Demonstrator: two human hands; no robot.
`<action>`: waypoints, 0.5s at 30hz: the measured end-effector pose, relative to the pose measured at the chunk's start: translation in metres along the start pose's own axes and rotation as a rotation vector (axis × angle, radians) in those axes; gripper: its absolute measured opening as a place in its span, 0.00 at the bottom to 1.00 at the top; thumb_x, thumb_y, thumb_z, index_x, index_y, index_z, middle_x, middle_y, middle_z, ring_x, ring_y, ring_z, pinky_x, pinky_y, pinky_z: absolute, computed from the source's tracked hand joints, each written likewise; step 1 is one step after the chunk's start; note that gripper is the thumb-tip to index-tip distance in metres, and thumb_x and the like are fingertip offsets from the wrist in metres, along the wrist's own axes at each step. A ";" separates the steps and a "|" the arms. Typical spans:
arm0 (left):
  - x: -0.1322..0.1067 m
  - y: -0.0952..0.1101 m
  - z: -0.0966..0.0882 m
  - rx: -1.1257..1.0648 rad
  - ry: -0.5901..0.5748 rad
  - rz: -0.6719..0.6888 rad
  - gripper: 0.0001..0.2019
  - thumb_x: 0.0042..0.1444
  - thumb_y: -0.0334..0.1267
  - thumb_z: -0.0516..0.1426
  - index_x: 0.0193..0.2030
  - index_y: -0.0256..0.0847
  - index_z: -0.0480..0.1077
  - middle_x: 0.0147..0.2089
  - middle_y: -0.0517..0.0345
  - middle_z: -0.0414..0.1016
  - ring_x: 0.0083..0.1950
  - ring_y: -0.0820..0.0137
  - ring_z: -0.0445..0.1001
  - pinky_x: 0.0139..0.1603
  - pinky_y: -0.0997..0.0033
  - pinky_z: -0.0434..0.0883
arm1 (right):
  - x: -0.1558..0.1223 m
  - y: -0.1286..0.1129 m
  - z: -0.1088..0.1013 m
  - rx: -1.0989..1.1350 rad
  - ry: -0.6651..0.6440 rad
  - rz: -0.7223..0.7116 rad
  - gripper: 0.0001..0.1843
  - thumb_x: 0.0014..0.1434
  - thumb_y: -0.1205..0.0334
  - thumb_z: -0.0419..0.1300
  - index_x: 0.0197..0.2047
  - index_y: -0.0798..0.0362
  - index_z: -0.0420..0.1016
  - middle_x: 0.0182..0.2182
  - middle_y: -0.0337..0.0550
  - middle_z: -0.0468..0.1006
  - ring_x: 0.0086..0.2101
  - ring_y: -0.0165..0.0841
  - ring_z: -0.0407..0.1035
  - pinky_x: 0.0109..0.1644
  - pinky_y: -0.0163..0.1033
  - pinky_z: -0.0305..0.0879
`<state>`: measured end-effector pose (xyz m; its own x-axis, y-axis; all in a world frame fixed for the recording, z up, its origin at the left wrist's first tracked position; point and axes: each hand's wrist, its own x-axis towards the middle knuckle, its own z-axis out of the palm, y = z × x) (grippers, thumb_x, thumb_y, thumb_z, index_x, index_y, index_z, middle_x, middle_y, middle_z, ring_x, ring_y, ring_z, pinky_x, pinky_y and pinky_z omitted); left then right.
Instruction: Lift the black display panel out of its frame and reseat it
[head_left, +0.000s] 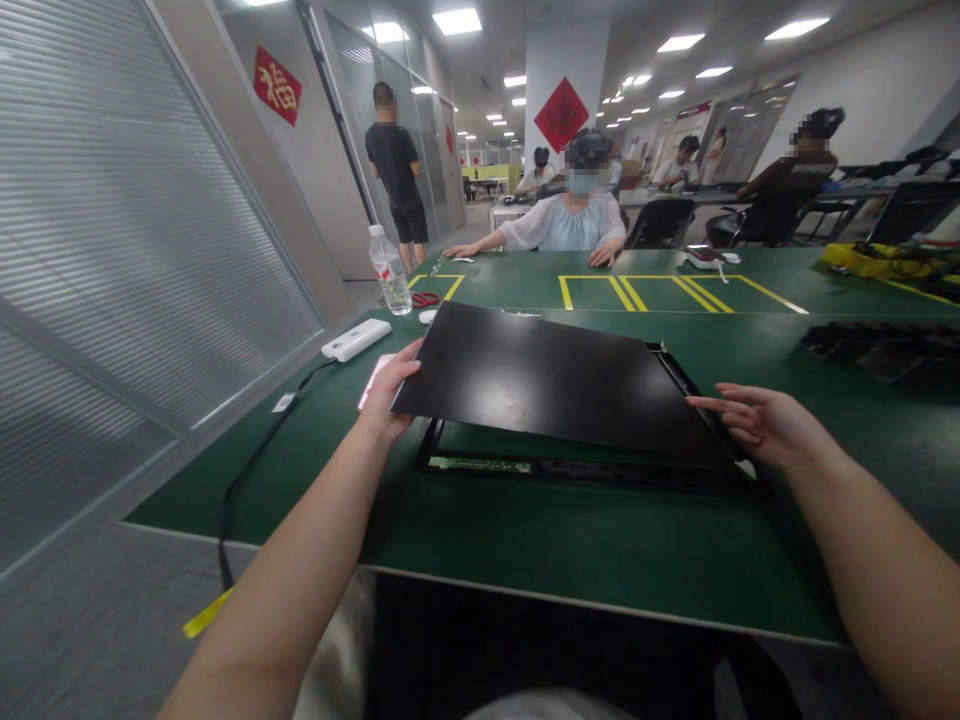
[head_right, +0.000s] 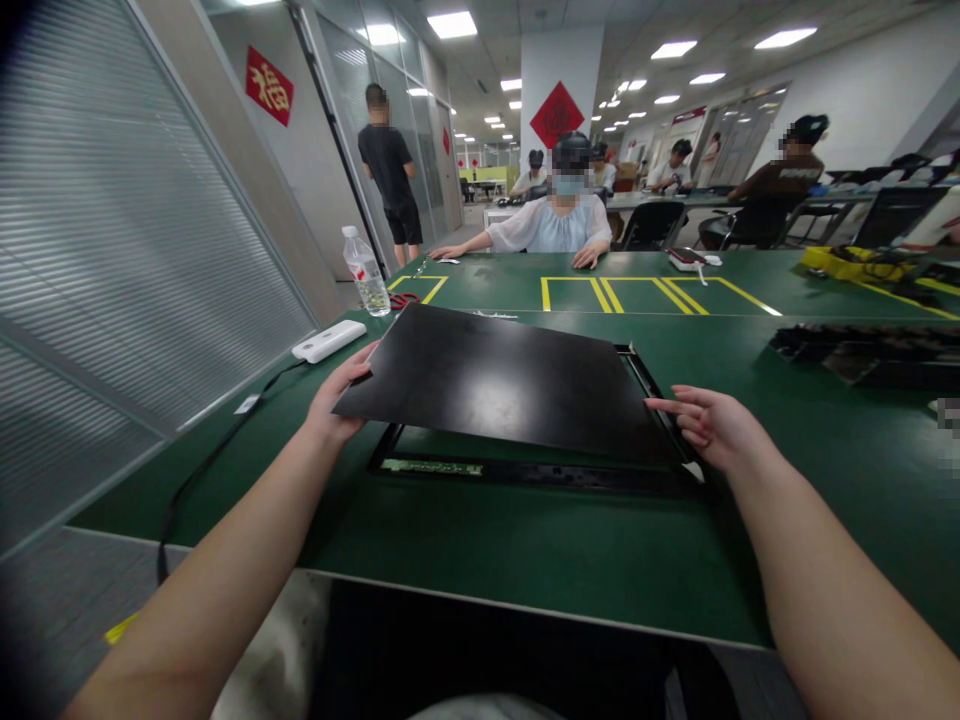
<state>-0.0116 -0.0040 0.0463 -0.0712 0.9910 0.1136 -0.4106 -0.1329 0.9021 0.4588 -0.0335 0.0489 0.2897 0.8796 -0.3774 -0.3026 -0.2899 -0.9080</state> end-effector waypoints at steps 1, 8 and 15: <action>0.000 -0.001 0.000 0.001 0.003 0.000 0.32 0.45 0.33 0.64 0.60 0.37 0.74 0.49 0.50 0.84 0.52 0.55 0.80 0.51 0.61 0.77 | -0.001 0.000 0.001 -0.002 0.000 0.007 0.10 0.60 0.76 0.54 0.37 0.50 0.63 0.34 0.56 0.84 0.13 0.18 0.44 0.12 0.24 0.43; 0.003 -0.004 -0.002 -0.001 0.009 0.015 0.26 0.43 0.33 0.65 0.53 0.35 0.78 0.47 0.51 0.84 0.48 0.58 0.81 0.46 0.66 0.77 | -0.001 -0.001 -0.001 -0.013 0.013 -0.002 0.09 0.63 0.75 0.53 0.35 0.50 0.62 0.33 0.54 0.84 0.13 0.17 0.43 0.12 0.23 0.43; 0.004 -0.010 -0.002 0.026 -0.005 -0.002 0.30 0.42 0.34 0.66 0.56 0.36 0.75 0.46 0.51 0.83 0.44 0.60 0.80 0.45 0.65 0.75 | 0.004 0.001 -0.007 -0.046 0.012 -0.040 0.11 0.62 0.75 0.53 0.32 0.50 0.61 0.29 0.53 0.84 0.12 0.18 0.43 0.11 0.23 0.43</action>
<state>-0.0096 0.0009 0.0365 -0.0659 0.9913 0.1142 -0.3872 -0.1309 0.9126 0.4658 -0.0325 0.0449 0.3118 0.8863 -0.3425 -0.2482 -0.2720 -0.9298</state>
